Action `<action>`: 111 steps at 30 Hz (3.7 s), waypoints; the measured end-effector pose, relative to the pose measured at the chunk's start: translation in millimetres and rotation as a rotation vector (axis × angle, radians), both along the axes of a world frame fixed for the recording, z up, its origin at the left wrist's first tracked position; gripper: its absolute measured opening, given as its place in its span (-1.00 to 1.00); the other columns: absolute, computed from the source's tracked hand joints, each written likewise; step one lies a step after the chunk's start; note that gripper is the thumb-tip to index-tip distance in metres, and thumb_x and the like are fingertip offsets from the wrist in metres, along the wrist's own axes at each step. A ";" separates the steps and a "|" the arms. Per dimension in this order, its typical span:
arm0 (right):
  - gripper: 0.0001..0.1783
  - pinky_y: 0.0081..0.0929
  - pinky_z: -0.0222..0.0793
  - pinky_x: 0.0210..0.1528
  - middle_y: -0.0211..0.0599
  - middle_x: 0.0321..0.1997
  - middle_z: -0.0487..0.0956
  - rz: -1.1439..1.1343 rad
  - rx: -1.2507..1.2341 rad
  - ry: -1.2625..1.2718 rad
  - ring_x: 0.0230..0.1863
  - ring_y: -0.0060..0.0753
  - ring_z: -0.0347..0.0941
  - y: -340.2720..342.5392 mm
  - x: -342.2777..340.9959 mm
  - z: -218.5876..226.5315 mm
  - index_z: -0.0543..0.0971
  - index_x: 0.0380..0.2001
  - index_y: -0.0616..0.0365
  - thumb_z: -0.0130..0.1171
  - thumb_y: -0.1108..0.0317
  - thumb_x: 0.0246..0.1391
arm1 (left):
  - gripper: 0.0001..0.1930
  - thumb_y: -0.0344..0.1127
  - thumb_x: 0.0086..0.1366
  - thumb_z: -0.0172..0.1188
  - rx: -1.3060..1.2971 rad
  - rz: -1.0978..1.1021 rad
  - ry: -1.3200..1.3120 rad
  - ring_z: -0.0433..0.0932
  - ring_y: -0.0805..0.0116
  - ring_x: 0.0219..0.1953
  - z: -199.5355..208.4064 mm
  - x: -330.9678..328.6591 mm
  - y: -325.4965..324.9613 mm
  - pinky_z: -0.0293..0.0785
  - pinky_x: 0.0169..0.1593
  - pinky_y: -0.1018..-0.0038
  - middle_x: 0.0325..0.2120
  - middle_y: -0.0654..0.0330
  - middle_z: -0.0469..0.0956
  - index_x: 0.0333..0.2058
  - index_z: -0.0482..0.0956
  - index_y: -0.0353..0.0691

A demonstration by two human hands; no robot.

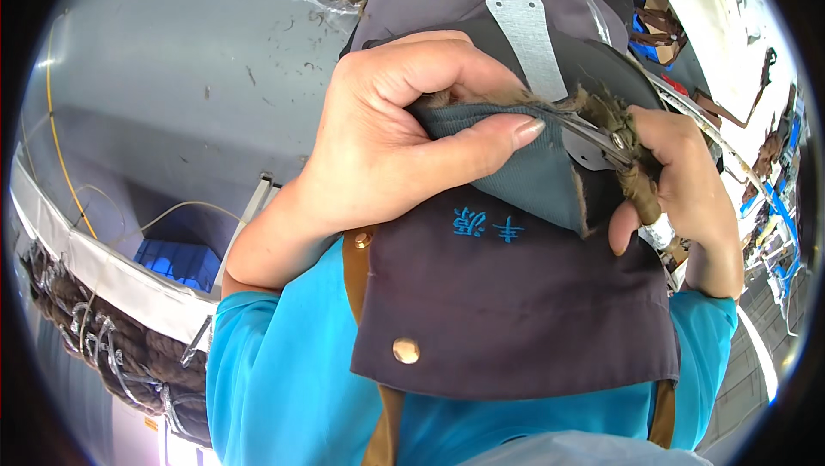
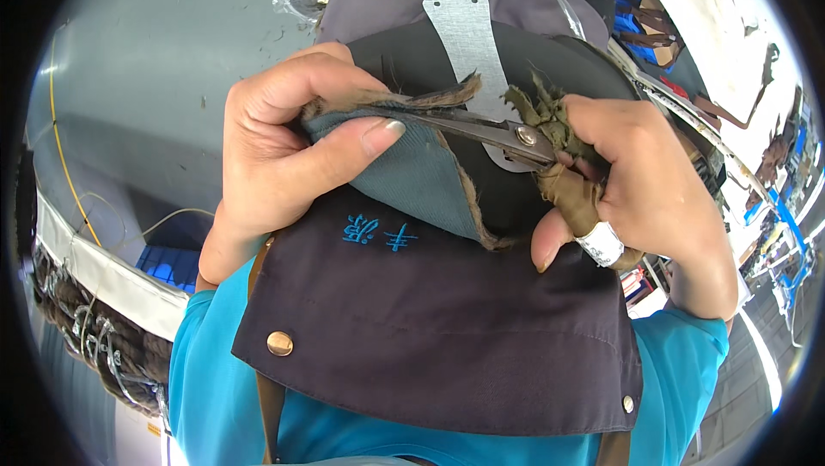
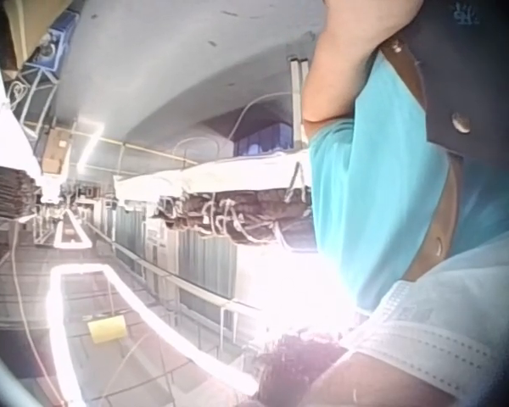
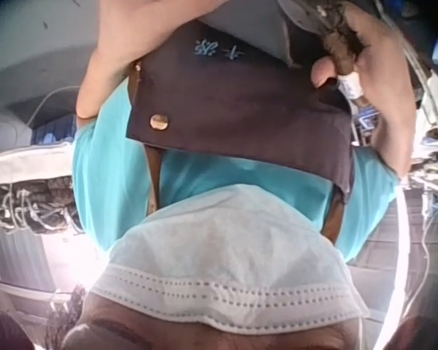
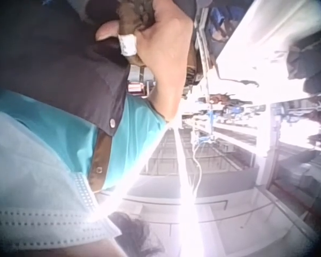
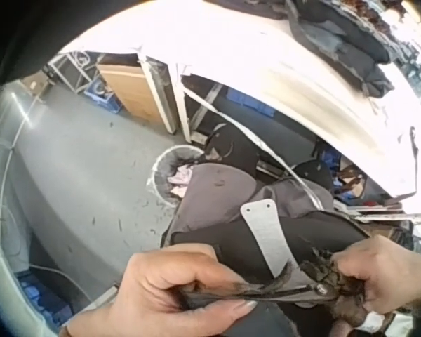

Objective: Trim excess fur and material from leather boot or garment components using scissors.

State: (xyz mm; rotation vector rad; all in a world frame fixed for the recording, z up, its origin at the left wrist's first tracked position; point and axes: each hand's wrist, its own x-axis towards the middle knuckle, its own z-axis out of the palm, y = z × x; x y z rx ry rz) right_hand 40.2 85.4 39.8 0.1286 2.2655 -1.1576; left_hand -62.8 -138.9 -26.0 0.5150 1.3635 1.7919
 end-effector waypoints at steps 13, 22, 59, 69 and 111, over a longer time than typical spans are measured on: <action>-0.66 -0.29 0.17 -0.54 -0.01 -0.64 0.28 0.139 0.186 0.141 -0.55 0.10 0.25 6.3 -4.0 1.7 0.33 -0.58 0.33 0.25 0.43 -0.49 | -0.87 -0.58 -0.08 0.24 -0.008 -0.116 0.024 0.35 0.60 -0.54 -2.3 -8.6 2.8 0.23 -0.42 0.65 -0.60 0.26 0.45 -0.47 0.53 -0.36; -0.61 -0.38 0.19 -0.51 -0.11 -0.60 0.37 0.200 0.265 0.066 -0.58 -0.01 0.23 12.8 -6.2 3.3 0.44 -0.46 0.32 0.18 0.50 -0.56 | -0.88 -0.54 -0.06 0.25 -0.083 -0.226 -0.099 0.36 0.60 -0.53 0.3 -19.8 2.9 0.24 -0.41 0.66 -0.59 0.29 0.45 -0.47 0.53 -0.35; -0.78 -0.45 0.09 -0.63 -0.10 -0.75 0.27 0.137 -0.009 -0.174 -0.71 -0.32 0.24 8.9 -17.9 3.1 0.27 -0.68 0.33 0.13 0.54 -0.24 | -0.88 -0.54 -0.08 0.26 -0.112 -0.283 -0.038 0.28 0.66 -0.59 1.0 -22.5 -2.2 0.17 -0.50 0.67 -0.67 0.35 0.39 -0.60 0.46 -0.34; -0.79 -0.39 0.17 -0.59 -0.06 -0.66 0.36 0.153 0.116 0.022 -0.63 -0.10 0.31 -1.6 -21.1 7.6 0.33 -0.62 0.33 0.18 0.52 -0.31 | -0.89 -0.56 -0.08 0.26 -0.073 -0.312 -0.004 0.36 0.66 -0.52 -4.0 -19.9 2.1 0.27 -0.43 0.68 -0.61 0.31 0.47 -0.52 0.51 -0.36; -0.69 -0.28 0.16 -0.55 -0.22 -0.74 0.33 0.309 0.293 0.048 -0.63 -0.09 0.28 8.1 -28.7 9.7 0.34 -0.66 0.25 0.26 0.36 -0.44 | -0.80 -0.50 -0.12 0.31 -0.166 -0.334 0.083 0.19 0.70 -0.61 -8.6 -19.6 5.1 0.11 -0.54 0.67 -0.70 0.39 0.33 -0.66 0.41 -0.28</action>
